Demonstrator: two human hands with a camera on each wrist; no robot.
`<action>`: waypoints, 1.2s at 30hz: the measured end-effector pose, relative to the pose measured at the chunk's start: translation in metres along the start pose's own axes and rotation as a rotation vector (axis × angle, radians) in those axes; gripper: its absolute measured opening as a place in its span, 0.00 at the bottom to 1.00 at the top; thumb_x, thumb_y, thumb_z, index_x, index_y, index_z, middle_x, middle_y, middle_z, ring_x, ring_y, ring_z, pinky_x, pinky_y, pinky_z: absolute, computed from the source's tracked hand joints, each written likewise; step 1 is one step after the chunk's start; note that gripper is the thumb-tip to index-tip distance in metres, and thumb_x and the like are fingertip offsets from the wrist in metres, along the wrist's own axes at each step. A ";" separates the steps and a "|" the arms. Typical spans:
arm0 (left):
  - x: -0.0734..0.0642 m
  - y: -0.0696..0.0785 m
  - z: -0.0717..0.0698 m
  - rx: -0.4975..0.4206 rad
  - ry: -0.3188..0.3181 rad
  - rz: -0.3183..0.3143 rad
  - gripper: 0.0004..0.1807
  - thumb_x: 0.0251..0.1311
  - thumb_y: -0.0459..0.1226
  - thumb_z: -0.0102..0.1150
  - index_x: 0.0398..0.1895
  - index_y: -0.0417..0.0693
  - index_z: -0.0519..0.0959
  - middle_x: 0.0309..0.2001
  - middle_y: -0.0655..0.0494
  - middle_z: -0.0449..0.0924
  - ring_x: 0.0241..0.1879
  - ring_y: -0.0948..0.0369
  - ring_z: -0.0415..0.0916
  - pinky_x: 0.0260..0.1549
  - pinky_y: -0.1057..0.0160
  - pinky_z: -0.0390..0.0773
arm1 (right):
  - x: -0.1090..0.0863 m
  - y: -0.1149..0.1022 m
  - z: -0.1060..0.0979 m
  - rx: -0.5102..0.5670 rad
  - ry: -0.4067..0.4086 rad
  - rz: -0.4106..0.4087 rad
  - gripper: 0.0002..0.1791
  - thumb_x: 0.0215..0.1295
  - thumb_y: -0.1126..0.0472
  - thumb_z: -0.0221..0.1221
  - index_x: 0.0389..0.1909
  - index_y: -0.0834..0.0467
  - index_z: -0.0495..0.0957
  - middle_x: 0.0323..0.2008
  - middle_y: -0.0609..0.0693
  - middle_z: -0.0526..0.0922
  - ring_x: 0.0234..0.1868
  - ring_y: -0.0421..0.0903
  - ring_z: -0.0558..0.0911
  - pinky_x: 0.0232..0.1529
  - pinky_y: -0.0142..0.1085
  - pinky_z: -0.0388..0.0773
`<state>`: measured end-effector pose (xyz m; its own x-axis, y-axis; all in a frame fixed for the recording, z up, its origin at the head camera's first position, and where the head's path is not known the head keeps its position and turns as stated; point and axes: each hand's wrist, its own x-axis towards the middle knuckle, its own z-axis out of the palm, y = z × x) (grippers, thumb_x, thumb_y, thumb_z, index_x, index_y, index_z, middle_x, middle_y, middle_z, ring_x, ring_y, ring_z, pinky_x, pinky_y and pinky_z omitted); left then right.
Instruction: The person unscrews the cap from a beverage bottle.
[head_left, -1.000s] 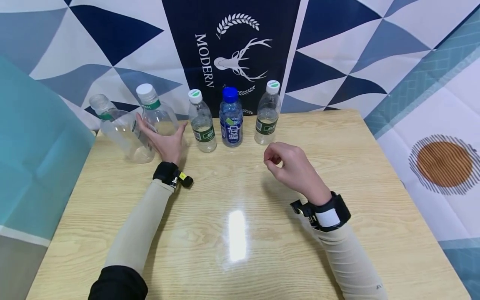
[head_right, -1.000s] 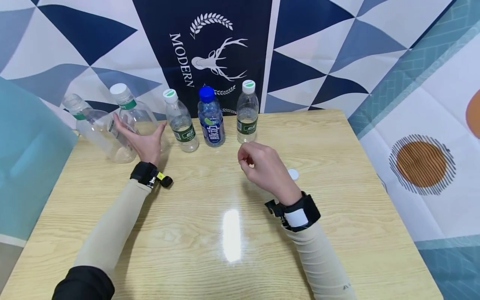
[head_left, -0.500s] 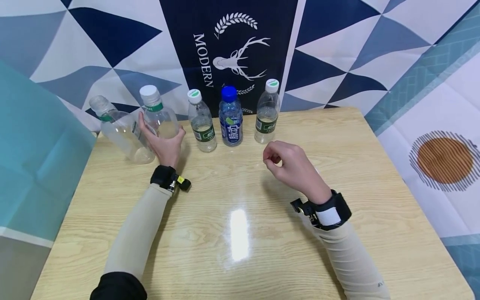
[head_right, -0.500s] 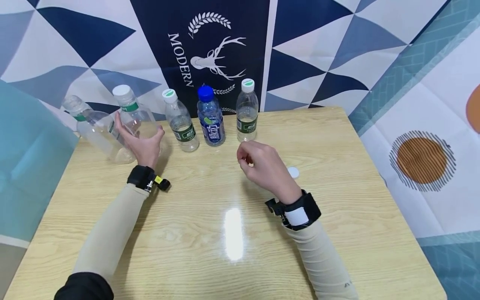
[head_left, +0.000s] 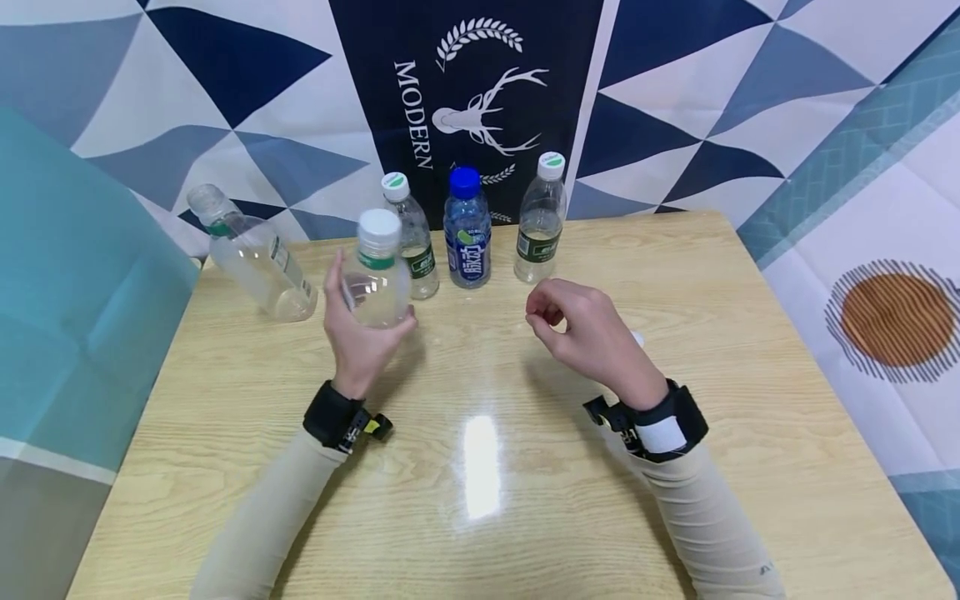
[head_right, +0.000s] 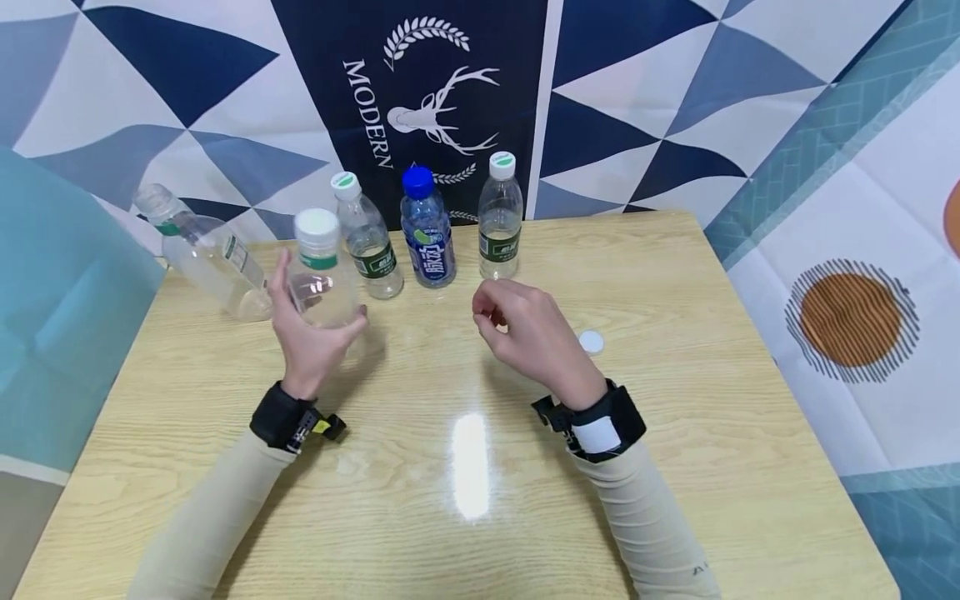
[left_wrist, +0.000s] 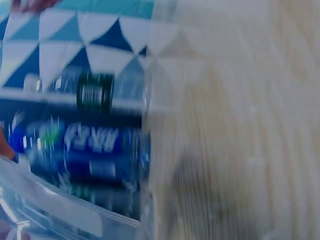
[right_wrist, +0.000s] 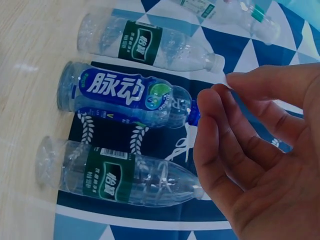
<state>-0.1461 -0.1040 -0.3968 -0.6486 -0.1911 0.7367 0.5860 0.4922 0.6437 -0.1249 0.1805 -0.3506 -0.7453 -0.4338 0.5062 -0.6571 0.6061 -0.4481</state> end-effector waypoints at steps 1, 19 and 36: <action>-0.003 0.002 0.003 0.009 -0.033 0.016 0.57 0.24 0.28 0.74 0.67 0.29 0.56 0.60 0.36 0.66 0.57 0.51 0.67 0.57 0.52 0.63 | 0.000 -0.001 -0.002 0.002 0.003 0.005 0.03 0.57 0.66 0.59 0.32 0.57 0.77 0.28 0.39 0.76 0.27 0.33 0.73 0.29 0.30 0.73; -0.033 0.037 0.050 0.240 -0.364 0.294 0.61 0.24 0.53 0.75 0.72 0.56 0.58 0.44 0.49 0.73 0.40 0.55 0.70 0.33 0.58 0.70 | -0.001 -0.015 -0.019 -0.120 0.218 0.095 0.19 0.60 0.46 0.58 0.33 0.60 0.75 0.19 0.44 0.72 0.17 0.38 0.67 0.16 0.32 0.63; -0.032 0.040 0.046 0.476 -0.450 0.457 0.53 0.39 0.55 0.67 0.73 0.60 0.56 0.49 0.43 0.74 0.42 0.48 0.70 0.39 0.50 0.67 | -0.003 -0.009 -0.011 -0.357 0.312 0.330 0.33 0.70 0.45 0.41 0.01 0.49 0.59 0.04 0.44 0.55 0.08 0.44 0.56 0.11 0.38 0.46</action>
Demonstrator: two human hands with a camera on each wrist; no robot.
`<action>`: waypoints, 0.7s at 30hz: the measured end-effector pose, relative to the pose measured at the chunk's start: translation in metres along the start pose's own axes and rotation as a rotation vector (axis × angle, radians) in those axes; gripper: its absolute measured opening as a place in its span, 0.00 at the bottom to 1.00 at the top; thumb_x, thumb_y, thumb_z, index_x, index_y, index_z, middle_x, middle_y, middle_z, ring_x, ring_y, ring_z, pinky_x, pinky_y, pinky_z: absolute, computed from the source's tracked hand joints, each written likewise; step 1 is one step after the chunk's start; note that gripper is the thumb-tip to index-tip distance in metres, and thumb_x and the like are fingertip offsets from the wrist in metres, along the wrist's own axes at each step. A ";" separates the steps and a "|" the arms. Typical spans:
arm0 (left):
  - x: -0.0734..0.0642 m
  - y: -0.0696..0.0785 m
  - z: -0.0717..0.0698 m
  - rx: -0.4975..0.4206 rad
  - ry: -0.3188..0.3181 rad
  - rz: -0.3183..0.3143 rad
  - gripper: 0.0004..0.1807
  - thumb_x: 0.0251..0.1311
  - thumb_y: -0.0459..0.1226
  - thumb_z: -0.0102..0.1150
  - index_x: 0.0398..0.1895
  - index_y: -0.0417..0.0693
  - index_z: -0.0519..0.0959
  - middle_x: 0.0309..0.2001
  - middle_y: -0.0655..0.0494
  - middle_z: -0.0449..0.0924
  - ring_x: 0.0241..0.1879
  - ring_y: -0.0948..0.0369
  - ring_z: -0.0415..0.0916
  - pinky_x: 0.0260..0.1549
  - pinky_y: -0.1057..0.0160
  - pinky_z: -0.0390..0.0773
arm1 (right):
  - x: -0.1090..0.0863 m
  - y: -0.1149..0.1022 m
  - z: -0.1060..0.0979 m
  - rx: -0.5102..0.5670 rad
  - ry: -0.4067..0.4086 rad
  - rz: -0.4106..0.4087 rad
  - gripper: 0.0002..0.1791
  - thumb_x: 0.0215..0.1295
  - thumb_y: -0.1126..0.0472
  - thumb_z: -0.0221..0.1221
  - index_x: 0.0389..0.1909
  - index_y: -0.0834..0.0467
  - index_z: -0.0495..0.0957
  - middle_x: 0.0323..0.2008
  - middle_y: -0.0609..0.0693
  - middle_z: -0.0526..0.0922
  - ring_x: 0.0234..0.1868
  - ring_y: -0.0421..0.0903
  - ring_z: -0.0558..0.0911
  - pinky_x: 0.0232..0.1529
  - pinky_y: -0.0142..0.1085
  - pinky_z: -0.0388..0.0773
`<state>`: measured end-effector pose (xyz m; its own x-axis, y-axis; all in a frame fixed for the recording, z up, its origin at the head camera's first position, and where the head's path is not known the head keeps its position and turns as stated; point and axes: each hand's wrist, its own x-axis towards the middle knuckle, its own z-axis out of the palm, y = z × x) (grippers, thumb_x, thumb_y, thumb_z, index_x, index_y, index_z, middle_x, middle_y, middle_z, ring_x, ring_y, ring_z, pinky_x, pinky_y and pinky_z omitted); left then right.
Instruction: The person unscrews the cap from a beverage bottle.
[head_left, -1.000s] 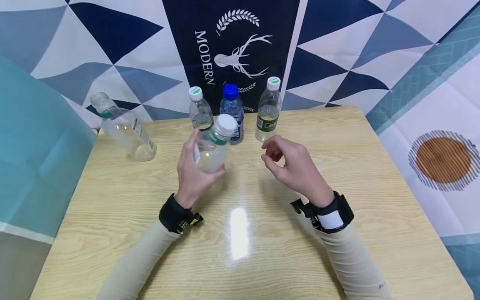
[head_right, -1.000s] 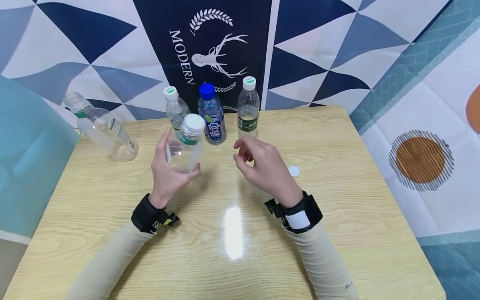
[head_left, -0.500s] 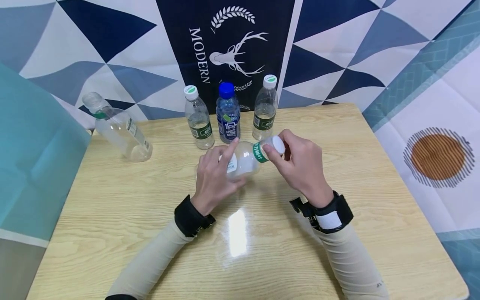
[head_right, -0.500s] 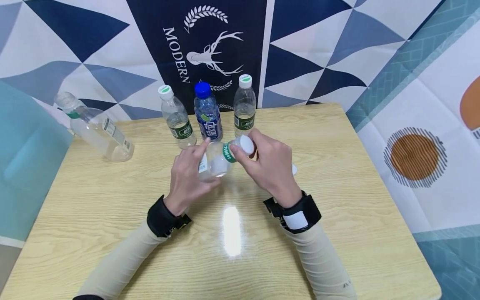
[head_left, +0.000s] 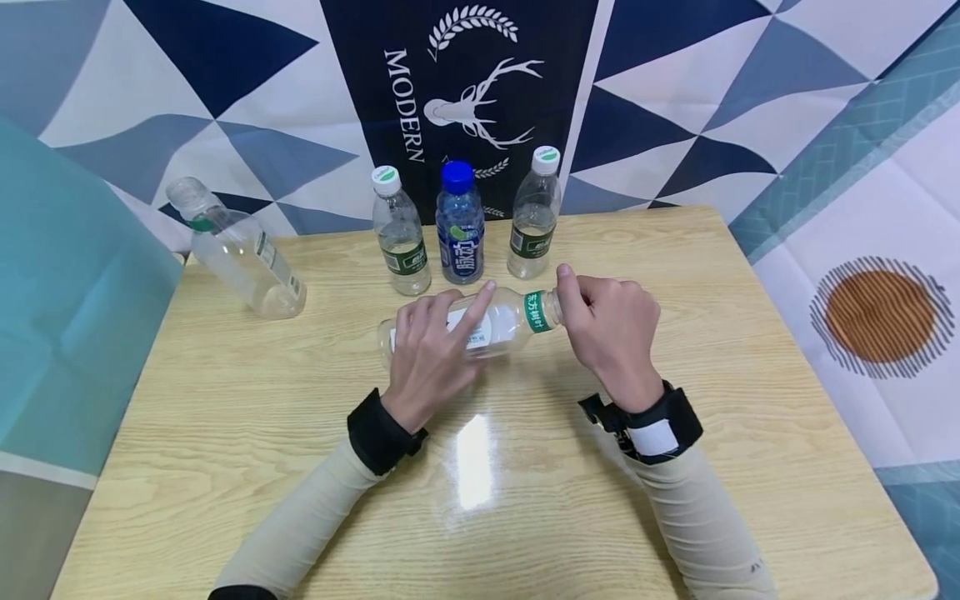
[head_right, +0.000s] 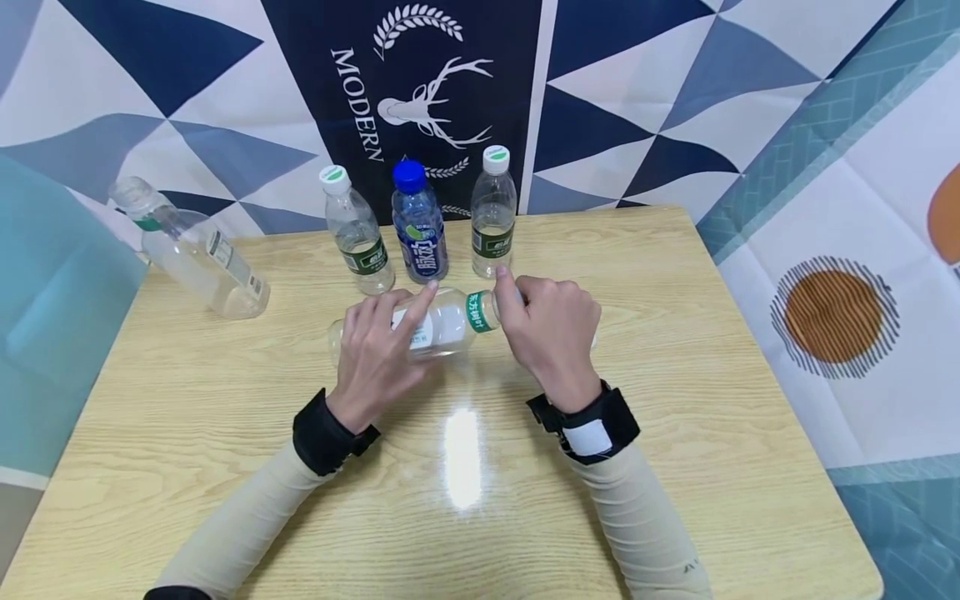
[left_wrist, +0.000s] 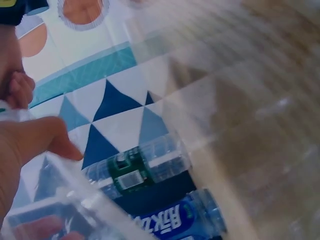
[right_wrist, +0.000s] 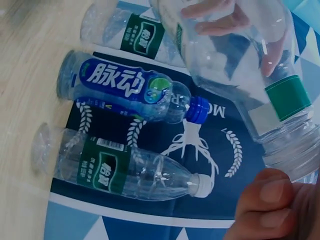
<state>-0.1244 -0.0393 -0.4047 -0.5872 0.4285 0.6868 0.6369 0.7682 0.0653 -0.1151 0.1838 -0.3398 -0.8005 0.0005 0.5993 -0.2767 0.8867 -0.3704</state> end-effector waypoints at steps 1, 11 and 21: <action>0.000 0.000 -0.001 -0.010 -0.011 -0.003 0.54 0.39 0.57 0.68 0.73 0.60 0.56 0.49 0.43 0.74 0.42 0.48 0.70 0.39 0.50 0.67 | 0.000 0.000 0.001 0.009 0.014 -0.013 0.33 0.69 0.46 0.42 0.01 0.49 0.58 0.04 0.44 0.54 0.07 0.44 0.55 0.11 0.38 0.45; 0.005 -0.001 -0.009 -0.144 -0.107 -0.029 0.65 0.24 0.54 0.75 0.75 0.62 0.53 0.46 0.50 0.72 0.39 0.53 0.70 0.37 0.53 0.69 | 0.004 0.003 0.002 0.060 0.099 -0.174 0.30 0.67 0.50 0.42 0.02 0.49 0.55 0.04 0.41 0.52 0.07 0.40 0.50 0.12 0.35 0.42; 0.007 -0.007 -0.012 -0.253 -0.168 -0.048 0.67 0.20 0.55 0.76 0.75 0.62 0.54 0.46 0.54 0.72 0.40 0.58 0.70 0.33 0.56 0.71 | 0.009 0.008 -0.008 0.062 -0.002 -0.348 0.24 0.65 0.44 0.43 0.15 0.54 0.66 0.11 0.42 0.60 0.11 0.39 0.59 0.11 0.35 0.52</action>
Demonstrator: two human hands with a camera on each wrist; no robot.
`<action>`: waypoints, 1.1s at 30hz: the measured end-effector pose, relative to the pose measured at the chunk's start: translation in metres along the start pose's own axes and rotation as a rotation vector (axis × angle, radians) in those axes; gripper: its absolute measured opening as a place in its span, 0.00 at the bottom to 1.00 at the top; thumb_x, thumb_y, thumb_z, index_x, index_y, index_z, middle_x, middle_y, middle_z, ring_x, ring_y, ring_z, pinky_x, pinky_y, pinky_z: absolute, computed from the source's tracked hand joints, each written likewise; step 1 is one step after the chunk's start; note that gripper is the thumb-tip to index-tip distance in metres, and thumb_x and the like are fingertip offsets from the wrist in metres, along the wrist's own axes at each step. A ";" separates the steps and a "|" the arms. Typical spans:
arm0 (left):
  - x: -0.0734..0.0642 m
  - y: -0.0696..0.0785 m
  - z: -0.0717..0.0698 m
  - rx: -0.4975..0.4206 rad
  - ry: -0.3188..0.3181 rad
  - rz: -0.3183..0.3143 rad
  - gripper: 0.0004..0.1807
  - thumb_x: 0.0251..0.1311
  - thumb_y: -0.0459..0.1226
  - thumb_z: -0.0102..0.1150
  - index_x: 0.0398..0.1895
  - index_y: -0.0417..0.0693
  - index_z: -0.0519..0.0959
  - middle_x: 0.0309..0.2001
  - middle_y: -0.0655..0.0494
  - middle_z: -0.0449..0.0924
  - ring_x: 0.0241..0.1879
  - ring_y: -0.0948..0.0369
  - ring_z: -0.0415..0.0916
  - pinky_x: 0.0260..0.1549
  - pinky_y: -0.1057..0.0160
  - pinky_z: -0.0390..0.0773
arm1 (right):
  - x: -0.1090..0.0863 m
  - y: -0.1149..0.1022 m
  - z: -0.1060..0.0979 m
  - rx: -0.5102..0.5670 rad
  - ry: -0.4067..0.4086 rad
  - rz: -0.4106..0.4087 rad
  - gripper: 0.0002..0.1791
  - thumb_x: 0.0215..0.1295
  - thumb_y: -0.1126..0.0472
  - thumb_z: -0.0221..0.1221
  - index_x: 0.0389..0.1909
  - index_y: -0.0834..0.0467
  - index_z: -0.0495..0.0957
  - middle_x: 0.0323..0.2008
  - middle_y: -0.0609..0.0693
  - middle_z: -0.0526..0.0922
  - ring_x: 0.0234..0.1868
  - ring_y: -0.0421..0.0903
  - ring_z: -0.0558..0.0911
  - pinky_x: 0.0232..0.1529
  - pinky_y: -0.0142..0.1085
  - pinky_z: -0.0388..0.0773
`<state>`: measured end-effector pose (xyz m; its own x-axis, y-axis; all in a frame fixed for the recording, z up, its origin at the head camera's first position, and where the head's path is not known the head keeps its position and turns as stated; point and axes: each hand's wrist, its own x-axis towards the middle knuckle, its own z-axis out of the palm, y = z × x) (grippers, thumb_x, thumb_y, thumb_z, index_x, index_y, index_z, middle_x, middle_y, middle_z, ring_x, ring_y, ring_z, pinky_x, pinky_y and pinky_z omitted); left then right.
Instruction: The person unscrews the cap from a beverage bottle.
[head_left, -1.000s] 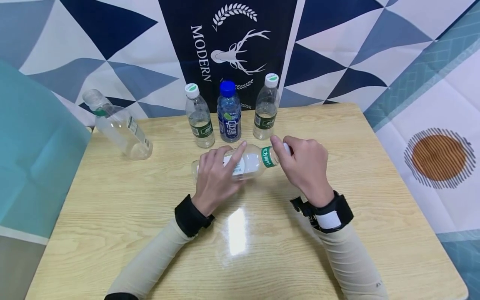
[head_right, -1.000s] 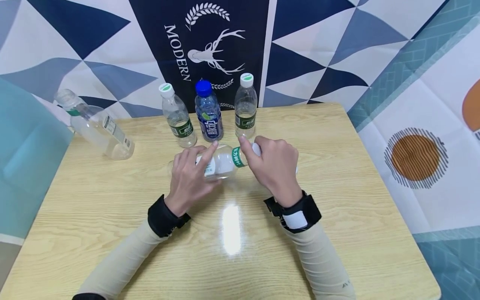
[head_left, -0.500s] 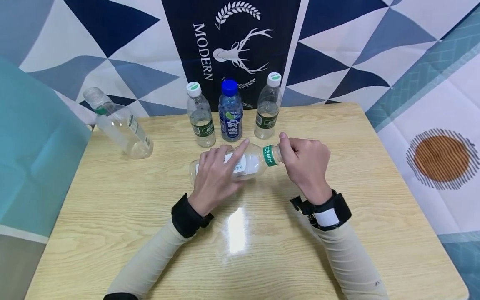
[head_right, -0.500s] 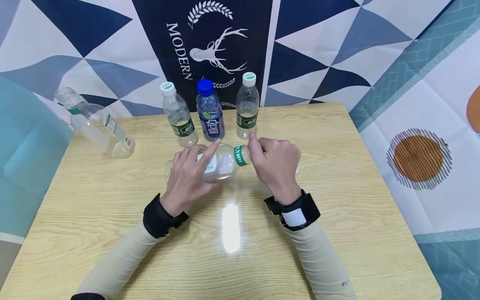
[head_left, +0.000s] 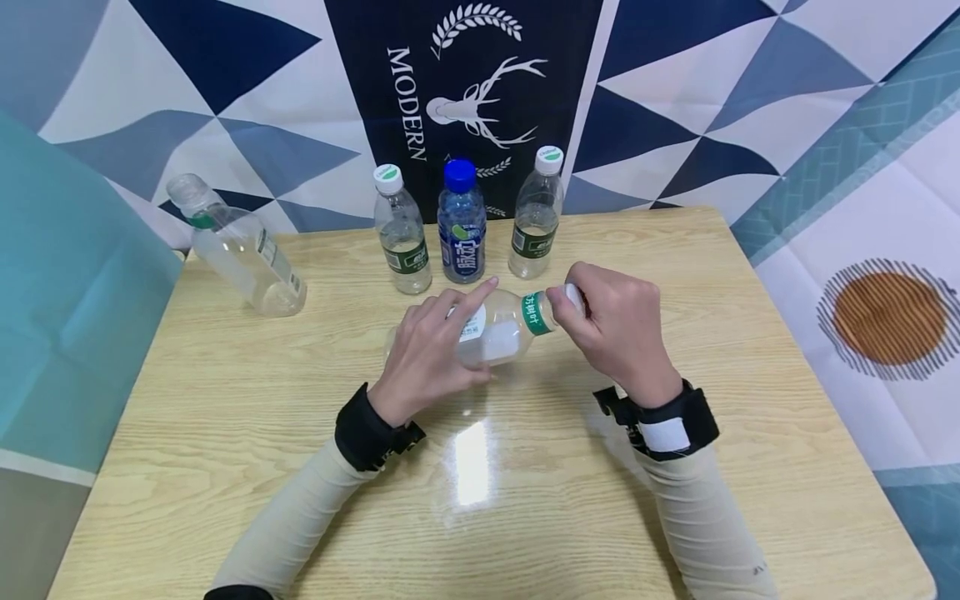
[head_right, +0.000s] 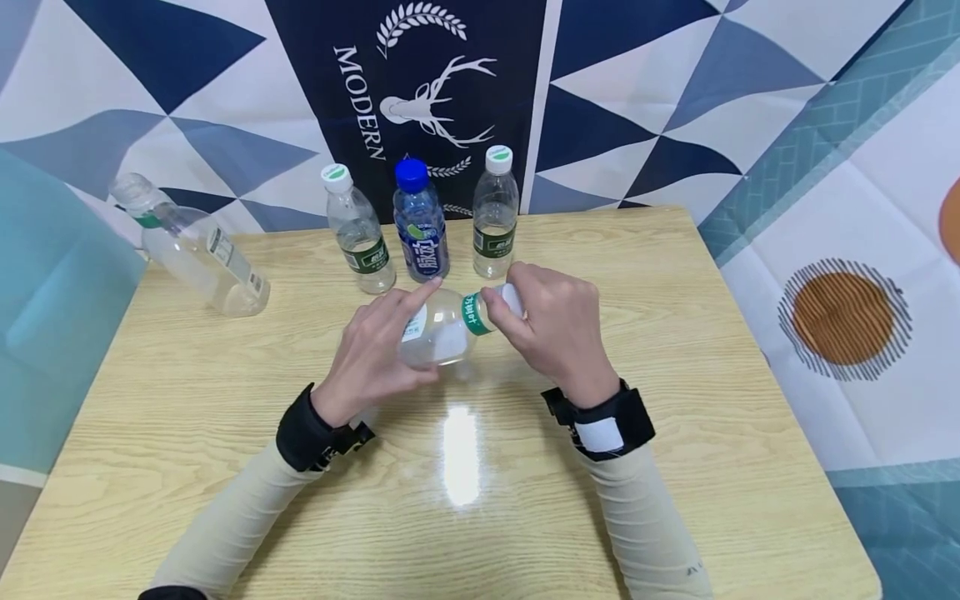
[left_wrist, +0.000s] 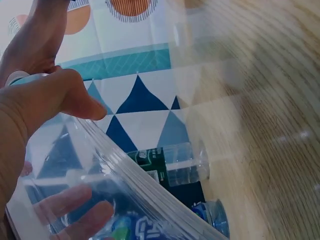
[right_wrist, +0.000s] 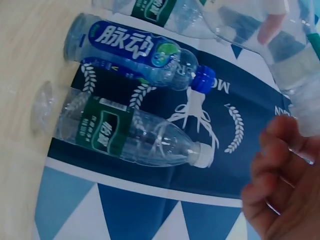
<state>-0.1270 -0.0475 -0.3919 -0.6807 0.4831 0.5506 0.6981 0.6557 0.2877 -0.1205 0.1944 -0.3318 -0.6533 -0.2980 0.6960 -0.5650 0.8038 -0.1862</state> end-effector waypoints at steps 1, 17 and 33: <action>0.000 0.000 0.000 -0.001 0.002 -0.003 0.67 0.20 0.55 0.76 0.75 0.62 0.54 0.46 0.54 0.72 0.40 0.58 0.70 0.33 0.55 0.72 | 0.000 0.000 -0.001 0.017 -0.020 0.007 0.23 0.65 0.44 0.44 0.18 0.55 0.68 0.12 0.43 0.62 0.12 0.39 0.60 0.11 0.34 0.53; -0.002 -0.006 0.001 0.071 0.058 -0.033 0.66 0.19 0.56 0.76 0.74 0.62 0.57 0.46 0.53 0.73 0.42 0.56 0.70 0.38 0.53 0.69 | 0.001 -0.002 -0.006 0.289 -0.106 0.170 0.14 0.67 0.52 0.55 0.41 0.58 0.81 0.29 0.42 0.79 0.25 0.35 0.73 0.25 0.31 0.70; -0.001 -0.009 -0.002 0.074 0.082 -0.055 0.66 0.19 0.54 0.77 0.74 0.64 0.56 0.45 0.52 0.74 0.41 0.55 0.72 0.37 0.53 0.69 | 0.000 0.001 -0.010 0.351 -0.155 0.240 0.17 0.62 0.52 0.61 0.44 0.60 0.80 0.29 0.44 0.78 0.22 0.38 0.71 0.22 0.32 0.68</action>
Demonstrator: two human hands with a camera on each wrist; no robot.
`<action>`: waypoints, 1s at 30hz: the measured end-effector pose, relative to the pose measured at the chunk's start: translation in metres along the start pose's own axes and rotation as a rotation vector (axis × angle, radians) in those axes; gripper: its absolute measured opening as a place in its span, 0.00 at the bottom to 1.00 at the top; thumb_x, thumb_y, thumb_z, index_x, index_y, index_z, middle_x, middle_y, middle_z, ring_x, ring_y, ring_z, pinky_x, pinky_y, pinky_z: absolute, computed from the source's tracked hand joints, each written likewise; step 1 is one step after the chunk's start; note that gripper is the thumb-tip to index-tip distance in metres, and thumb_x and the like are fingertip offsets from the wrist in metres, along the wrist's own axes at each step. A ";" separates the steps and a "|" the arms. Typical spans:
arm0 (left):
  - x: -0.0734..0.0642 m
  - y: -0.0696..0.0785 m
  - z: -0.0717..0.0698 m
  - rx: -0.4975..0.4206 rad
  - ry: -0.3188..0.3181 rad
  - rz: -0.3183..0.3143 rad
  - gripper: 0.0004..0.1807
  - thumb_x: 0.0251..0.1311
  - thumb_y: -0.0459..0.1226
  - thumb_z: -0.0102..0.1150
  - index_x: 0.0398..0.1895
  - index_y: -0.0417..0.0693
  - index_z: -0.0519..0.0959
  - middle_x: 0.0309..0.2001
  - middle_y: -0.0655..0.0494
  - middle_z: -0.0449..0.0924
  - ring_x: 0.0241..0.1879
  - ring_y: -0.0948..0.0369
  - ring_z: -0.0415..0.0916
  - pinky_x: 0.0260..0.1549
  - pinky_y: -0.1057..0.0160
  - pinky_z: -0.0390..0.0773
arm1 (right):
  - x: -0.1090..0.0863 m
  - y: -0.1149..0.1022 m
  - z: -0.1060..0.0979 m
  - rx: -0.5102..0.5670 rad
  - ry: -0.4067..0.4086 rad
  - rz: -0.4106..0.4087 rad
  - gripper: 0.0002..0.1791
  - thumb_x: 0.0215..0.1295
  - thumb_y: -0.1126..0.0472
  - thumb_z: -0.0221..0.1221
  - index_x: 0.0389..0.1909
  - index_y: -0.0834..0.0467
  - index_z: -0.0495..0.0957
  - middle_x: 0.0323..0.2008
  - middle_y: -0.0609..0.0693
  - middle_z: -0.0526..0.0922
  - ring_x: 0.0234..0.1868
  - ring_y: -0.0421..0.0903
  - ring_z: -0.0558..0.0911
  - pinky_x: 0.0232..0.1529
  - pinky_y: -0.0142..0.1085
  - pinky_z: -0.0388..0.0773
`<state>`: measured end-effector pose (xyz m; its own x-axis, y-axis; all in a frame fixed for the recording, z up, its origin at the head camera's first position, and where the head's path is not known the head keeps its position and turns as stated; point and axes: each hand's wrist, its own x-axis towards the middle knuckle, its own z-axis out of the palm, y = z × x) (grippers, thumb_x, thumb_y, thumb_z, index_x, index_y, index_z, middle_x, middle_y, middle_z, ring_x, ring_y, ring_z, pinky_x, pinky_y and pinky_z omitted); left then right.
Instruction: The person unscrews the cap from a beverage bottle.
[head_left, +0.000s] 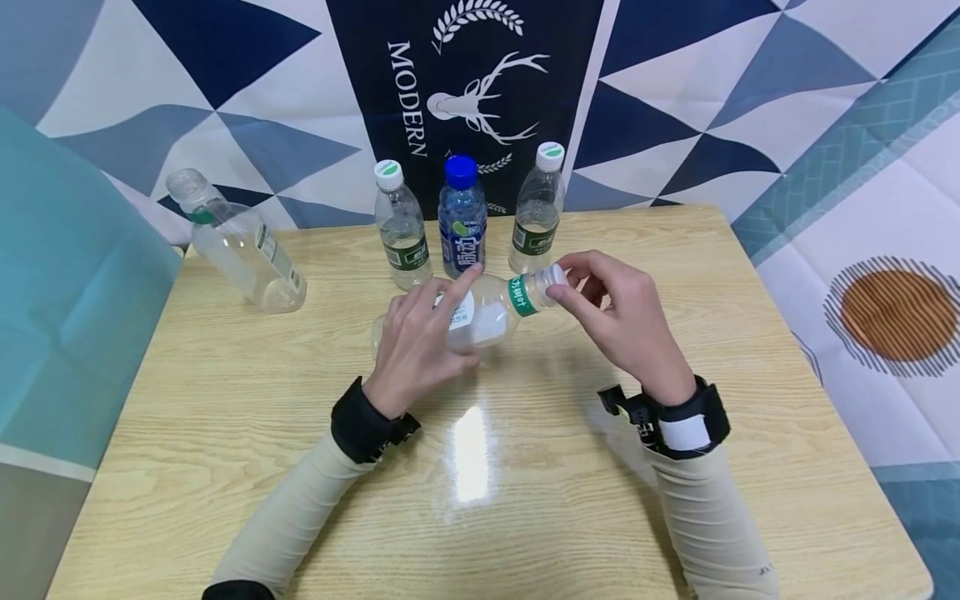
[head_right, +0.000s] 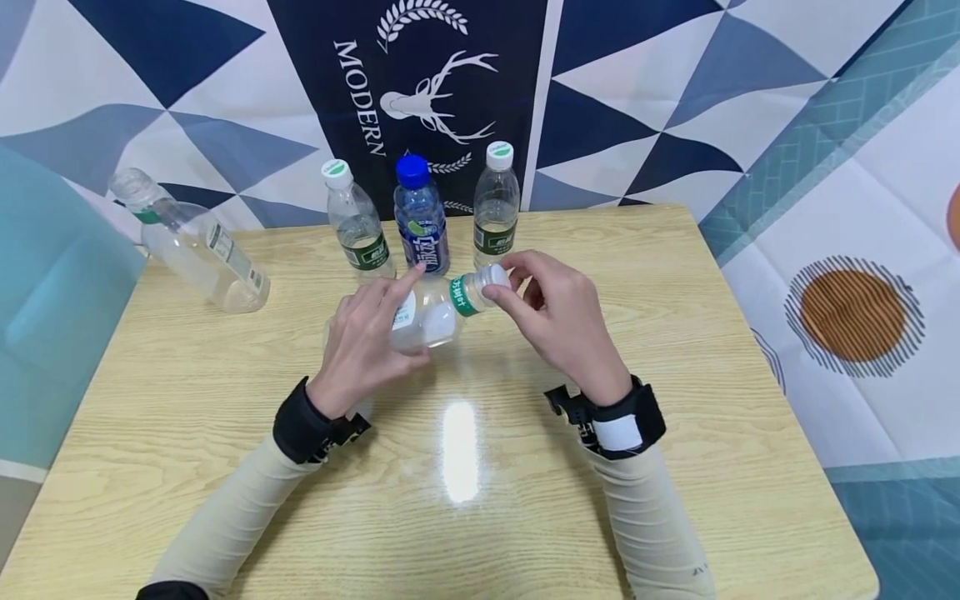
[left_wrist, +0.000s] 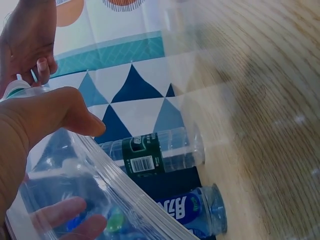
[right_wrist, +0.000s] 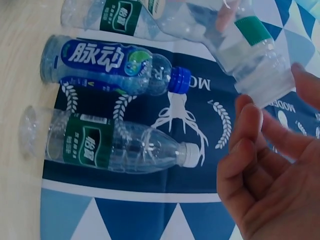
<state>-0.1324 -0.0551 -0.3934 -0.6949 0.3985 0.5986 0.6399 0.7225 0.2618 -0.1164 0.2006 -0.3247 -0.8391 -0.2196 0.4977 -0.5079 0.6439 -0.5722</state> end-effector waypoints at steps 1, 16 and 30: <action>0.000 0.000 0.000 -0.006 0.000 -0.004 0.66 0.19 0.54 0.77 0.74 0.65 0.56 0.45 0.53 0.74 0.40 0.55 0.72 0.37 0.53 0.69 | 0.000 0.000 -0.001 0.001 -0.003 -0.025 0.17 0.61 0.53 0.61 0.46 0.60 0.81 0.31 0.44 0.78 0.23 0.38 0.71 0.23 0.32 0.68; 0.002 0.000 -0.001 -0.010 -0.003 0.001 0.65 0.21 0.54 0.76 0.74 0.65 0.55 0.45 0.53 0.72 0.41 0.56 0.71 0.38 0.53 0.70 | 0.005 -0.029 -0.008 0.104 0.082 -0.149 0.12 0.57 0.71 0.62 0.43 0.67 0.81 0.35 0.52 0.81 0.17 0.39 0.71 0.19 0.29 0.68; 0.001 0.001 -0.001 -0.015 0.018 0.009 0.66 0.20 0.54 0.76 0.74 0.63 0.55 0.44 0.53 0.73 0.41 0.55 0.71 0.36 0.55 0.70 | 0.006 -0.037 -0.017 0.118 0.030 -0.037 0.13 0.55 0.71 0.64 0.42 0.70 0.80 0.28 0.54 0.80 0.17 0.42 0.71 0.19 0.30 0.67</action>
<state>-0.1321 -0.0547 -0.3914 -0.6831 0.3944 0.6147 0.6509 0.7105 0.2674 -0.0991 0.1880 -0.2899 -0.8141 -0.2186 0.5380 -0.5593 0.5445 -0.6251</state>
